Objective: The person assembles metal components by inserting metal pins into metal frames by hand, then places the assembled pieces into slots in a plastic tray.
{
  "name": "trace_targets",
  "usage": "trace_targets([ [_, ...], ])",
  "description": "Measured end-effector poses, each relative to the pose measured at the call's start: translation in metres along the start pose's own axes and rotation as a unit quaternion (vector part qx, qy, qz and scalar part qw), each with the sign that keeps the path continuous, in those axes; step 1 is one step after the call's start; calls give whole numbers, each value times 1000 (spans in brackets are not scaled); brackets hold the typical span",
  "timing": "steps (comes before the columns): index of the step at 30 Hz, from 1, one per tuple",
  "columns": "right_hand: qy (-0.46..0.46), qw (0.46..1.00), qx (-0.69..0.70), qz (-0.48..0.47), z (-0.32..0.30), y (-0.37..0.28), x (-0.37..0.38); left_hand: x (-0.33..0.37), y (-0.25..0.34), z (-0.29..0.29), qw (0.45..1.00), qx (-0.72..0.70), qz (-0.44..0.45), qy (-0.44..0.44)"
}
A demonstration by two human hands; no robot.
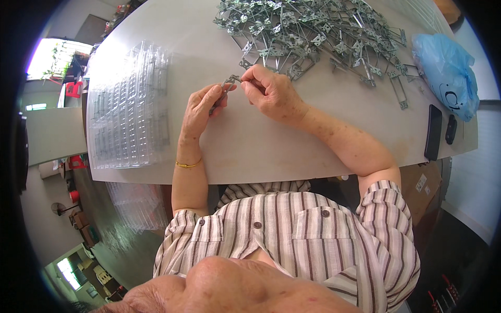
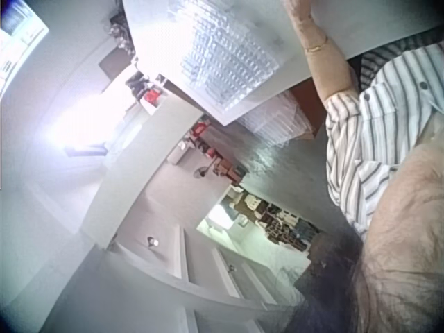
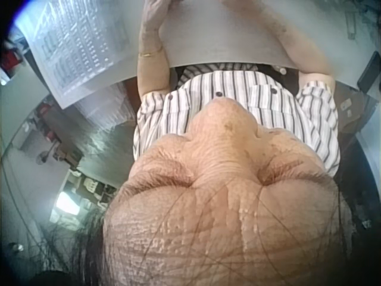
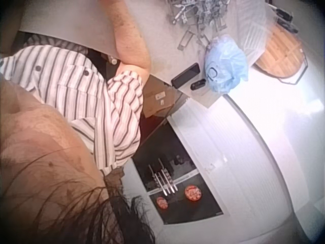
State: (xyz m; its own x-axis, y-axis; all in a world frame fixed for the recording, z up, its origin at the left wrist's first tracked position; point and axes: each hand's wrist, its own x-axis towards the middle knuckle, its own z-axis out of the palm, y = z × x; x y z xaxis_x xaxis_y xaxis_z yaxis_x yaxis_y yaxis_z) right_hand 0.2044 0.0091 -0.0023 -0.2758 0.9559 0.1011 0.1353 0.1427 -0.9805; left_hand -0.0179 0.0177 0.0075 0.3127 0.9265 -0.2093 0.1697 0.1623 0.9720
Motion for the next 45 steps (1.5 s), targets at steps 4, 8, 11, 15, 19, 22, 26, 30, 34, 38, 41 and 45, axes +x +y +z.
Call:
trace_targets([
  [4, -3, 1000, 0, 3, 1, 0, -1, -1, -2, -1, 1000, 18, 19, -3],
  [8, -13, 1000, 15, 16, 2, -6, -1, -4, -2, -3, 999, 37, 25, 1],
  [11, -29, 997, 43, 52, 0, -13, -1, -4, 0, 1, 998, 48, 43, -7],
  [15, -72, 982, 131, 112, -4, -12, 1, -4, 2, 1, 995, 93, 32, -20],
  [19, -106, 975, 149, 128, -7, -15, 4, -4, -4, 0, 992, 110, 62, -20],
  [22, -103, 973, 139, 152, -10, -16, 4, -5, 1, 3, 988, 125, 79, -42],
  [26, -83, 994, 5, 65, -14, -13, 4, -7, 7, 5, 980, 158, 80, -92],
  [30, 20, 997, -72, -9, -12, -7, 6, -7, 3, 6, 981, 121, 96, -115],
  [34, 0, 994, 68, 89, -18, -16, 7, -8, 1, 1, 998, -9, 8, -56],
  [38, -19, 993, 84, 82, -10, -12, 8, -4, -2, -5, 993, -116, 30, -21],
  [41, -25, 997, 62, 49, -9, -10, 6, -3, -2, 0, 987, -156, 37, 6],
  [45, -34, 998, 43, 17, -6, -4, 5, -3, -1, -1, 987, -156, 34, 5],
])
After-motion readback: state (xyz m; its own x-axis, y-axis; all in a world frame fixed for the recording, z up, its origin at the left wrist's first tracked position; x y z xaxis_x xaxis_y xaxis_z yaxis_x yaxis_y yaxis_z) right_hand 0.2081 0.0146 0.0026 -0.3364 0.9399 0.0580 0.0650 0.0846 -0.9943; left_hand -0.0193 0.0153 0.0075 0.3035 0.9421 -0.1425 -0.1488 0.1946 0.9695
